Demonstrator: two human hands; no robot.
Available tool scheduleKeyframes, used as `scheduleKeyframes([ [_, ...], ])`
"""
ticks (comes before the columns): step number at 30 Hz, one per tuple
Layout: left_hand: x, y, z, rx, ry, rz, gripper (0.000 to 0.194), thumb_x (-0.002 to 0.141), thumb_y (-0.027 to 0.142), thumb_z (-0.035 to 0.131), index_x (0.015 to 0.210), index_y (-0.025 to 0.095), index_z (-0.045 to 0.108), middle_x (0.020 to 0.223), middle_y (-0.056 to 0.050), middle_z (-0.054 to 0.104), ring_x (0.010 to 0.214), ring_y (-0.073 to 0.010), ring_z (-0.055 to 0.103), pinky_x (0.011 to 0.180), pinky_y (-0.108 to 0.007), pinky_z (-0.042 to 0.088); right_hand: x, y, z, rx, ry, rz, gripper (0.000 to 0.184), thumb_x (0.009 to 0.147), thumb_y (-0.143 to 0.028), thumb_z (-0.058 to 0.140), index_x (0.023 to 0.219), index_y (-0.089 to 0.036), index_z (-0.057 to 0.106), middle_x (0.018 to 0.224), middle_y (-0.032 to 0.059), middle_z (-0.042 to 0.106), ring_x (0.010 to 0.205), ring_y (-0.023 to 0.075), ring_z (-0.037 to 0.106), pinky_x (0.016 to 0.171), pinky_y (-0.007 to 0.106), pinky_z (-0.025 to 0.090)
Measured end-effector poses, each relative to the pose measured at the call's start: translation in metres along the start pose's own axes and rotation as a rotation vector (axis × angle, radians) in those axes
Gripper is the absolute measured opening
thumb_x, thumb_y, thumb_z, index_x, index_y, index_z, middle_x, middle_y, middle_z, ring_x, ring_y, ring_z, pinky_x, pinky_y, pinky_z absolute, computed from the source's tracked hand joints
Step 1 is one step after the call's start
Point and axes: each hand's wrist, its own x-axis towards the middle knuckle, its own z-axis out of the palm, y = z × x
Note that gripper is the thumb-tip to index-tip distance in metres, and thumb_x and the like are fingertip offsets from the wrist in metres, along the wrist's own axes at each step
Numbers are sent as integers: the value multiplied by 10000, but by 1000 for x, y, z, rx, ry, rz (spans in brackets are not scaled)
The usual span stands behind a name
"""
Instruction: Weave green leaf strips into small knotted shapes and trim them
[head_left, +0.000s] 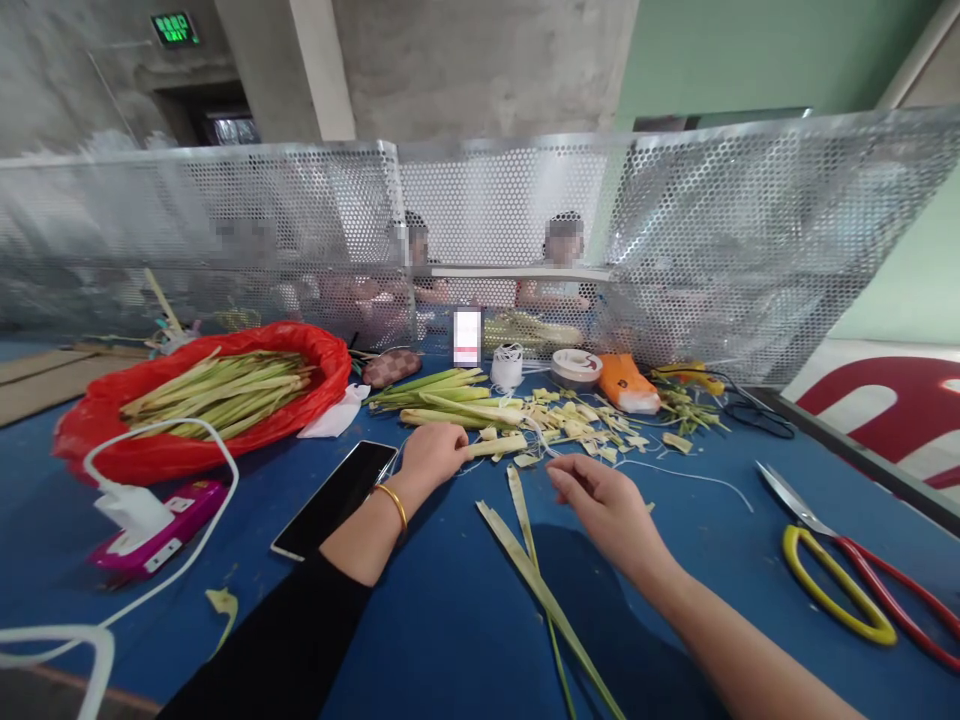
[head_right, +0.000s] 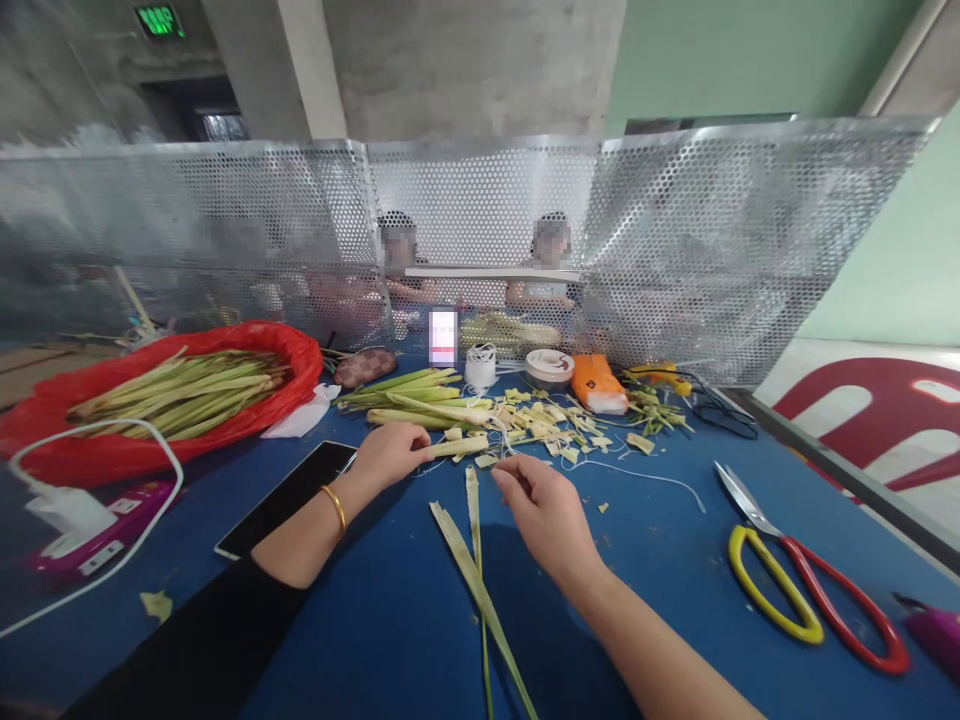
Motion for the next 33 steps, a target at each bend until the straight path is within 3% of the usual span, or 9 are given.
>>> scheduleKeyframes([
  [5, -7, 15, -9, 123, 57, 110, 33, 753, 194, 632, 756, 216, 655, 808, -21, 701, 810, -203, 617, 688, -274, 380, 0, -2, -4, -178, 94, -80, 266, 895, -418, 491, 934, -217, 661, 807, 34, 685, 692, 187, 630, 624, 283, 476],
  [10, -20, 39, -13, 126, 100, 386, 62, 819, 186, 602, 812, 228, 646, 826, 7, 699, 822, -183, 606, 746, -274, 399, 4, 0, -10, -458, 246, -345, 265, 916, -329, 509, 1123, -208, 623, 1133, 94, 648, 1053, 261, 588, 871, 359, 465],
  [12, -25, 45, -8, 112, 105, 515, 87, 832, 160, 590, 809, 224, 645, 798, 16, 700, 795, -173, 605, 838, -295, 401, 6, 2, -10, -557, 200, -429, 265, 922, -297, 517, 1152, -208, 614, 1162, 100, 645, 1110, 276, 555, 922, 380, 428],
  [15, -27, 47, -2, 98, 84, 582, 79, 843, 172, 592, 824, 223, 650, 780, 27, 706, 748, -157, 609, 954, -333, 369, 6, 4, -8, -660, 53, -398, 202, 939, -252, 495, 1071, -213, 642, 993, 72, 699, 944, 248, 616, 828, 351, 426],
  [18, -23, 40, -4, 126, -6, 539, 89, 814, 294, 649, 864, 227, 679, 819, 4, 720, 798, -188, 625, 838, -301, 423, 6, 6, -7, -711, -28, -283, 191, 945, -209, 473, 967, -225, 663, 863, 28, 706, 748, 196, 633, 676, 293, 395],
  [21, -13, 23, -15, 209, -55, 306, 227, 858, 416, 565, 917, 256, 715, 901, -8, 738, 825, -186, 649, 701, -245, 439, 6, 7, -9, -740, -43, -226, 203, 940, -191, 471, 926, -229, 670, 887, 23, 705, 711, 179, 633, 603, 272, 357],
  [22, -8, 15, -19, 290, 13, 152, 271, 890, 412, 500, 888, 262, 726, 891, -8, 740, 815, -180, 656, 687, -238, 439, 7, 8, -11, -743, -44, -221, 204, 941, -194, 471, 922, -228, 672, 894, 25, 704, 717, 179, 635, 603, 269, 356],
  [25, 8, -10, -26, 394, 129, -15, 315, 902, 279, 427, 904, 205, 733, 924, -88, 736, 867, -234, 658, 717, -290, 444, 9, 9, -12, -735, -60, -218, 204, 943, -206, 472, 937, -231, 674, 904, 26, 701, 743, 179, 644, 620, 260, 366],
  [33, 34, -29, -13, 523, 115, 114, 177, 779, 202, 604, 921, 174, 707, 1038, -125, 667, 1047, -277, 573, 889, -351, 422, 12, 10, -13, -728, -87, -196, 221, 926, -198, 469, 934, -238, 686, 897, 29, 711, 776, 186, 655, 659, 261, 390],
])
